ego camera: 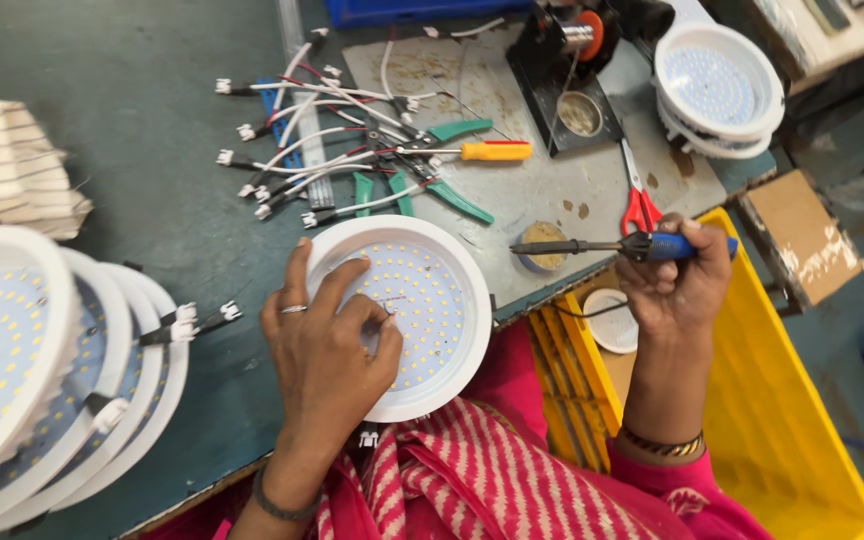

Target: The person assembles LED light fixtures by screwing in screws, attaching wires, and soldering connections. They handle multiple LED panels, using a screwdriver and soldering iron to secure components and complete the assembly.

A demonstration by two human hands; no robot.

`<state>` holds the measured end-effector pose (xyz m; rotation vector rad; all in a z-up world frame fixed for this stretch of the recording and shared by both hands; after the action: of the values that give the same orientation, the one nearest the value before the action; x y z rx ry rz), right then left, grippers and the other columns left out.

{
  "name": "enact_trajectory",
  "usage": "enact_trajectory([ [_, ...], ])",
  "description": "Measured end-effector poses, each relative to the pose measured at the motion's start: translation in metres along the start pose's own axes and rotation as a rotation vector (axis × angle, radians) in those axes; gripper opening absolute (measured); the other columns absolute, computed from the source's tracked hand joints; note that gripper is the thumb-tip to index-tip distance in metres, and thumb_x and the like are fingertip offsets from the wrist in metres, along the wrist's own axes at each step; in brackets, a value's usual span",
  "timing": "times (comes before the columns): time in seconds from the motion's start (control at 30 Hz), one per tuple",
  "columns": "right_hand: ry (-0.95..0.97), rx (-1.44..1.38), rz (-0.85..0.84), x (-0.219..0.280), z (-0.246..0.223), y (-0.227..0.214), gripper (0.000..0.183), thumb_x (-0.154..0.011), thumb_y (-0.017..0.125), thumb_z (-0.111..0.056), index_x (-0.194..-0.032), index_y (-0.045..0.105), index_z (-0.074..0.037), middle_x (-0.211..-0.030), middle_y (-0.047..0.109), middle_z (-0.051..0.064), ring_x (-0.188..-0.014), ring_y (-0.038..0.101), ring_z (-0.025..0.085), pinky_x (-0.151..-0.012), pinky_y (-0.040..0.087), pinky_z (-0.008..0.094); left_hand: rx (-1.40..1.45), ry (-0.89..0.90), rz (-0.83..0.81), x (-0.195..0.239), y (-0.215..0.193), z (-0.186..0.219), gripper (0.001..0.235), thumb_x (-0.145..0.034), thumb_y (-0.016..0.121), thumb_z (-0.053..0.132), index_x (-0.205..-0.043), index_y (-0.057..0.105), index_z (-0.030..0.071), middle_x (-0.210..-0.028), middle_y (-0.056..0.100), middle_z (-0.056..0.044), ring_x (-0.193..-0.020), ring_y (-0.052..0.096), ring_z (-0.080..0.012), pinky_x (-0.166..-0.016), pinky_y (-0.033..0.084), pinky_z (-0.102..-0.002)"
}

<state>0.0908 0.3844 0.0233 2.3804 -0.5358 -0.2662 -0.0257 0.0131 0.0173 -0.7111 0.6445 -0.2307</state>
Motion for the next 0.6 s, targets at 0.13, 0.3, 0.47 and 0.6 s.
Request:
enact_trajectory([
  [0.13, -0.018, 0.060, -0.035, 0.001, 0.012, 0.011, 0.023, -0.101, 0.056, -0.020, -0.093, 0.067, -0.001, -0.057, 0.055, 0.004, -0.046, 0.041, 0.010, -0.047, 0.036, 0.024, 0.033, 0.000, 0.027, -0.002, -0.002, 0.000, 0.008, -0.070, 0.074, 0.017, -0.070, 0.072, 0.010, -0.128, 0.068, -0.008, -0.142, 0.041, -0.0425, -0.102, 0.032, -0.057],
  [0.3, -0.272, 0.520, -0.081, 0.017, 0.022, 0.031, 0.019, -0.096, 0.061, -0.012, -0.092, 0.063, 0.007, -0.081, 0.064, 0.014, -0.052, 0.047, 0.012, -0.051, 0.037, 0.021, 0.076, 0.009, 0.063, 0.006, 0.000, -0.003, 0.009, -0.074, 0.074, 0.017, -0.074, 0.073, 0.008, -0.129, 0.068, -0.009, -0.144, 0.041, -0.0418, -0.108, 0.032, -0.056],
  [0.47, -0.268, 0.621, -0.172, 0.027, 0.029, 0.051, 0.016, -0.092, 0.062, -0.005, -0.089, 0.061, 0.011, -0.083, 0.066, 0.019, -0.052, 0.047, 0.008, -0.049, 0.035, 0.018, 0.089, 0.005, 0.076, 0.007, 0.004, -0.006, 0.010, -0.076, 0.074, 0.017, -0.074, 0.075, 0.007, -0.129, 0.068, -0.009, -0.144, 0.041, -0.0407, -0.110, 0.031, -0.056],
  [0.6, -0.237, 0.677, -0.180, 0.028, 0.031, 0.062, 0.016, -0.090, 0.061, -0.004, -0.088, 0.061, 0.012, -0.083, 0.067, 0.019, -0.052, 0.047, 0.007, -0.049, 0.034, 0.017, 0.093, 0.006, 0.075, 0.007, 0.002, -0.005, 0.010, -0.075, 0.074, 0.016, -0.074, 0.075, 0.007, -0.129, 0.068, -0.009, -0.144, 0.041, -0.0406, -0.110, 0.031, -0.056],
])
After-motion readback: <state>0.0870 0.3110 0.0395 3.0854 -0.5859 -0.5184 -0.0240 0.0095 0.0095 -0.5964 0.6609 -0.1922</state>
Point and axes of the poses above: each hand's wrist, its own x-axis away from the middle knuckle, its own y-axis out of the palm, z = x × y, the point moved 3 cm from there along -x, towards the middle knuckle
